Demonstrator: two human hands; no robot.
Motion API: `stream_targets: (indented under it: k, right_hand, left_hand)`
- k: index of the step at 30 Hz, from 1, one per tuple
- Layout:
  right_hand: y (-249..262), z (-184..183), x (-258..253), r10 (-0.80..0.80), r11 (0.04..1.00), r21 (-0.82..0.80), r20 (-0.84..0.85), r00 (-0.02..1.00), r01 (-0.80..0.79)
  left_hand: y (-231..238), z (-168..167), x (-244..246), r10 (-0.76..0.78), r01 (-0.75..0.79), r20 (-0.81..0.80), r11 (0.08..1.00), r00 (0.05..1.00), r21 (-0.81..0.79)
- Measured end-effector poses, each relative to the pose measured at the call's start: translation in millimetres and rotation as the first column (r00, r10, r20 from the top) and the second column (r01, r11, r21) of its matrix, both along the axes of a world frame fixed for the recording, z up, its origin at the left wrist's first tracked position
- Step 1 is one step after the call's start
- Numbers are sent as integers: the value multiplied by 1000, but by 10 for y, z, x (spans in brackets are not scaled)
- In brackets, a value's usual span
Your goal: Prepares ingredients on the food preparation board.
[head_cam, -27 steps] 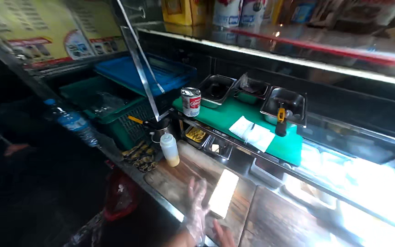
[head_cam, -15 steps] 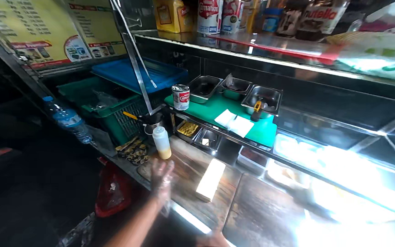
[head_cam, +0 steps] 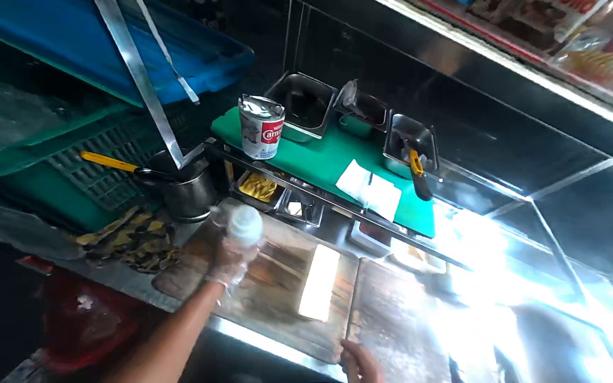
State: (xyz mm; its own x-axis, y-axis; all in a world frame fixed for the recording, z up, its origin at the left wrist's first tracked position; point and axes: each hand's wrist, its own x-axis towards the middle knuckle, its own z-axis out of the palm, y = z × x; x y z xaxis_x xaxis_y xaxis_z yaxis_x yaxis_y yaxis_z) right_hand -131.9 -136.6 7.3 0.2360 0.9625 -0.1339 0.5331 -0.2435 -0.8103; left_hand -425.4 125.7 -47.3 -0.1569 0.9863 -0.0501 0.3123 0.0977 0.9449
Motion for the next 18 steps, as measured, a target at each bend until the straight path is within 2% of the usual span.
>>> stream_targets:
  k: [3, 6, 8, 10, 11, 13, 16, 17, 18]
  right_hand:
    - [146, -2, -218, 64, 998, -25, 34, 997, -63]
    - [270, -88, -317, 61, 997, 37, 95, 994, -65]
    - [410, -188, -290, -85, 995, 59, 17, 996, 84]
    - [618, -283, -216, -302, 953, -35, -185, 935, 301]
    - [747, -327, -157, -394, 919, -126, -283, 874, 374]
    - [974, -426, -57, -498, 865, -296, -409, 765, 405]
    - [1061, -528, -124, -504, 857, -376, -462, 730, 353]
    - [1045, -556, -197, -479, 873, -346, -467, 743, 345]
    - [1012, -582, -259, -435, 898, -297, -473, 767, 326]
  left_hand:
    - [-483, -11, 471, -162, 160, 102, 987, 981, 34]
    - [-717, 23, 748, -241, 238, 32, 968, 970, 84]
    - [-794, -41, 796, -212, 208, 60, 976, 975, 64]
    - [-970, 8, 694, -201, 196, 76, 978, 977, 69]
    - [-1100, 81, 621, -172, 170, 12, 979, 985, 112]
    - [-1389, 269, 526, -133, 168, -167, 961, 977, 218]
    - [-1679, 474, 745, -260, 355, -295, 871, 919, 338]
    - [-1655, 453, 900, -339, 439, -334, 850, 879, 292]
    - [-1591, 453, 1057, -422, 509, -388, 847, 819, 152]
